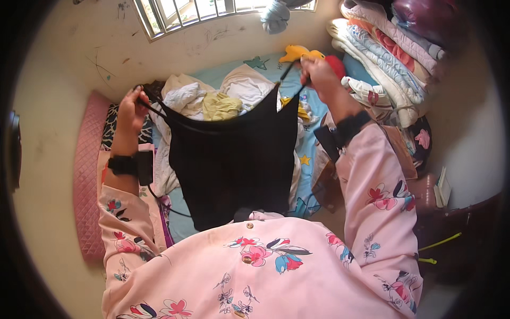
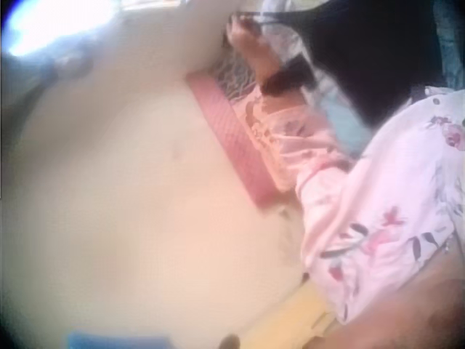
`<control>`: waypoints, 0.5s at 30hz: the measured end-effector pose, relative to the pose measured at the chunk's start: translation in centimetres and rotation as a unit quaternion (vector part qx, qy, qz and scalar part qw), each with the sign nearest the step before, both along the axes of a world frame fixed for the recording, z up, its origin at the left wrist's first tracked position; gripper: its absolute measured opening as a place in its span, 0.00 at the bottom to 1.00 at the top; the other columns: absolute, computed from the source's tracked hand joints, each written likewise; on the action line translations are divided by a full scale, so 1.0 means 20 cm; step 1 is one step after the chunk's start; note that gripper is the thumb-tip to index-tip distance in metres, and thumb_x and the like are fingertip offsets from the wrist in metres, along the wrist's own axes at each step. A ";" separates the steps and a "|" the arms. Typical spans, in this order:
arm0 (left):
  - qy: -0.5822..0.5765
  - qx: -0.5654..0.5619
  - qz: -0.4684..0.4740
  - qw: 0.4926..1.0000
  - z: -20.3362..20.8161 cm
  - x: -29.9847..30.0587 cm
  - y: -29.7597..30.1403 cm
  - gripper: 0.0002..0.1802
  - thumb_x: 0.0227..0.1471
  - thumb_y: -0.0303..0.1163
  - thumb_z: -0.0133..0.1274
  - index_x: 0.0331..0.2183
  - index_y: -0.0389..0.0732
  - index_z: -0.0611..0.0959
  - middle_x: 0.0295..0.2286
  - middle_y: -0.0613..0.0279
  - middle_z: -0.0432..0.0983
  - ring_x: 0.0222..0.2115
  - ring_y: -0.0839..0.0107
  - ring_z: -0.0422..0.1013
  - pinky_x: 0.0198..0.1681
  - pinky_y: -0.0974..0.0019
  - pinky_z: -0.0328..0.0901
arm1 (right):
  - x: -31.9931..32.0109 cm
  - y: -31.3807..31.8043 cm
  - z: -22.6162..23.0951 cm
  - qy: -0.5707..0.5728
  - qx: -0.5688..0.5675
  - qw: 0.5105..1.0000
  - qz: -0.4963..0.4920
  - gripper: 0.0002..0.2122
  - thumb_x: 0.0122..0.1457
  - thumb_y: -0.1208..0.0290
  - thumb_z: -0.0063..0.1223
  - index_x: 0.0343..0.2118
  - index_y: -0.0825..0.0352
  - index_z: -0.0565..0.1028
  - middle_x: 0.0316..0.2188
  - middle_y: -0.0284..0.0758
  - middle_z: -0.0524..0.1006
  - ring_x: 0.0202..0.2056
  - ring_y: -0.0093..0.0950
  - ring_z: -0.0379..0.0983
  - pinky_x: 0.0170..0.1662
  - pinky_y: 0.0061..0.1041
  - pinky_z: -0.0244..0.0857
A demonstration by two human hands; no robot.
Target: The person folds items of clothing including a black top, a green top, and light blue shorts by hand on a bed. The person handles the items one at a time and places them into a storage bag.
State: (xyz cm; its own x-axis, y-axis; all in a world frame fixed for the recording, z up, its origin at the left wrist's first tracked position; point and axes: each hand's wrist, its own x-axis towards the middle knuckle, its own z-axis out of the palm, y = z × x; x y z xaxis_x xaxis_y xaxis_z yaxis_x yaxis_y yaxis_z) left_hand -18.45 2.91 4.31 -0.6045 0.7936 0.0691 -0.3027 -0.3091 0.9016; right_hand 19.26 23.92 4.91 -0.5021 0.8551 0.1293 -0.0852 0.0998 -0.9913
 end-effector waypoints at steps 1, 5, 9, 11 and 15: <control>0.003 -0.007 0.034 0.999 0.08 0.00 0.00 0.03 0.48 0.27 0.44 0.25 0.39 0.71 0.16 0.68 0.64 0.18 0.78 0.62 0.22 0.76 0.58 | -0.06 0.00 0.07 0.051 -0.012 0.998 -0.037 0.06 0.54 0.70 0.39 0.28 0.66 0.66 0.14 0.28 0.63 0.17 0.19 0.61 0.23 0.17 0.57; 0.084 0.085 0.009 0.993 0.29 -0.04 -0.15 0.03 0.49 0.28 0.43 0.26 0.40 0.71 0.17 0.68 0.65 0.19 0.78 0.63 0.24 0.75 0.58 | 0.01 -0.01 0.31 0.198 0.045 0.979 0.005 0.06 0.55 0.71 0.38 0.29 0.67 0.66 0.16 0.27 0.62 0.20 0.19 0.60 0.27 0.18 0.56; 0.161 0.142 -0.041 0.976 0.08 0.03 -0.47 0.06 0.49 0.32 0.43 0.28 0.40 0.71 0.17 0.67 0.66 0.19 0.76 0.63 0.27 0.75 0.58 | 0.26 -0.21 0.22 0.236 0.014 0.971 0.046 0.07 0.55 0.67 0.40 0.26 0.63 0.62 0.17 0.26 0.56 0.23 0.20 0.56 0.31 0.22 0.54; 0.165 0.076 -0.020 0.983 -0.16 0.13 -0.64 0.08 0.47 0.34 0.45 0.28 0.39 0.71 0.17 0.66 0.66 0.20 0.77 0.62 0.27 0.74 0.58 | 0.44 -0.30 -0.02 0.188 -0.052 0.980 0.030 0.05 0.55 0.67 0.41 0.26 0.61 0.62 0.17 0.27 0.57 0.24 0.21 0.56 0.32 0.22 0.54; 0.160 -0.276 -0.127 0.939 -0.68 0.30 -0.85 0.09 0.41 0.33 0.48 0.25 0.36 0.74 0.21 0.64 0.71 0.23 0.79 0.65 0.29 0.77 0.58 | 0.60 -0.58 -0.52 -0.141 -0.114 0.983 -0.009 0.09 0.52 0.65 0.41 0.20 0.62 0.64 0.19 0.28 0.70 0.21 0.15 0.59 0.27 0.14 0.54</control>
